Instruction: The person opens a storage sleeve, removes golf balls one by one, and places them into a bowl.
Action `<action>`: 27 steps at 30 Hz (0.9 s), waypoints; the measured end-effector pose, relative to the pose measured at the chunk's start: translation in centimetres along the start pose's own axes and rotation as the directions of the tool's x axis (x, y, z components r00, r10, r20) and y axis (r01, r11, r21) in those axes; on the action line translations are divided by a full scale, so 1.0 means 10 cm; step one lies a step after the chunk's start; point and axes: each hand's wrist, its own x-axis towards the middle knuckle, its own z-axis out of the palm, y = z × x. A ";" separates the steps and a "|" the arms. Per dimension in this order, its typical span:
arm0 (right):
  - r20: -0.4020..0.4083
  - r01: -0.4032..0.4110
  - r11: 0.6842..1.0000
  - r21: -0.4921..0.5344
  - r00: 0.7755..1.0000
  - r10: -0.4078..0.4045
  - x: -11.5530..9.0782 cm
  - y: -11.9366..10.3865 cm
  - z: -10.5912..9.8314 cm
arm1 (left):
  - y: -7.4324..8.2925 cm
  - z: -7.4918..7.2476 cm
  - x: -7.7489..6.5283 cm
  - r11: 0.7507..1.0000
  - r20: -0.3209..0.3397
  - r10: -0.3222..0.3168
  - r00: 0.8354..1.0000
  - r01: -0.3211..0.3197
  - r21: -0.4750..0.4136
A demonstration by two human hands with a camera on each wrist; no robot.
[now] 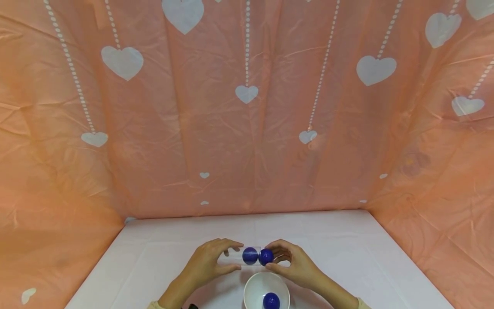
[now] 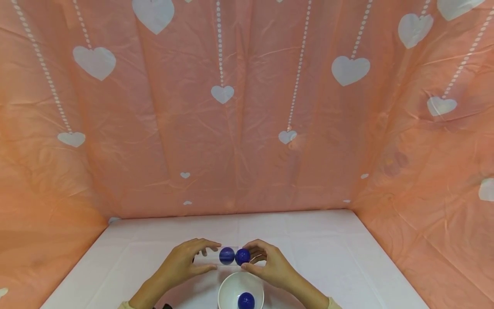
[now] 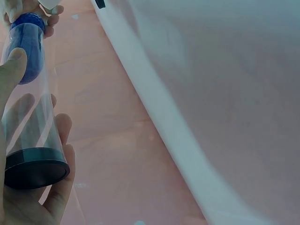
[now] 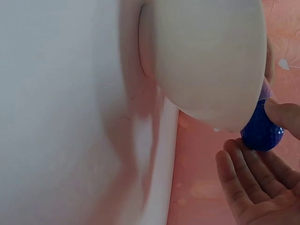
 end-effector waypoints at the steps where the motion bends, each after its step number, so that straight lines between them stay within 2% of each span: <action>1: 0.002 -0.004 1.000 0.001 1.000 0.004 0.00 0.00 0.00 | 0.00 0.00 0.00 1.000 -0.001 0.002 1.000 -0.002 -0.001; 12: 0.014 -0.036 0.999 -0.037 0.999 0.037 -0.02 -0.06 -0.06 | 0.02 -0.02 0.00 1.000 -0.012 0.002 1.000 -0.002 -0.019; 20: 0.142 -0.091 0.992 -0.084 0.985 0.103 -0.01 -0.07 -0.17 | 0.01 -0.02 -0.01 0.999 -0.004 -0.025 1.000 0.025 -0.032; 27: 0.262 -0.033 0.997 -0.066 0.964 0.050 -0.01 -0.05 -0.21 | 0.03 -0.04 0.00 0.999 -0.004 -0.031 0.999 0.031 -0.036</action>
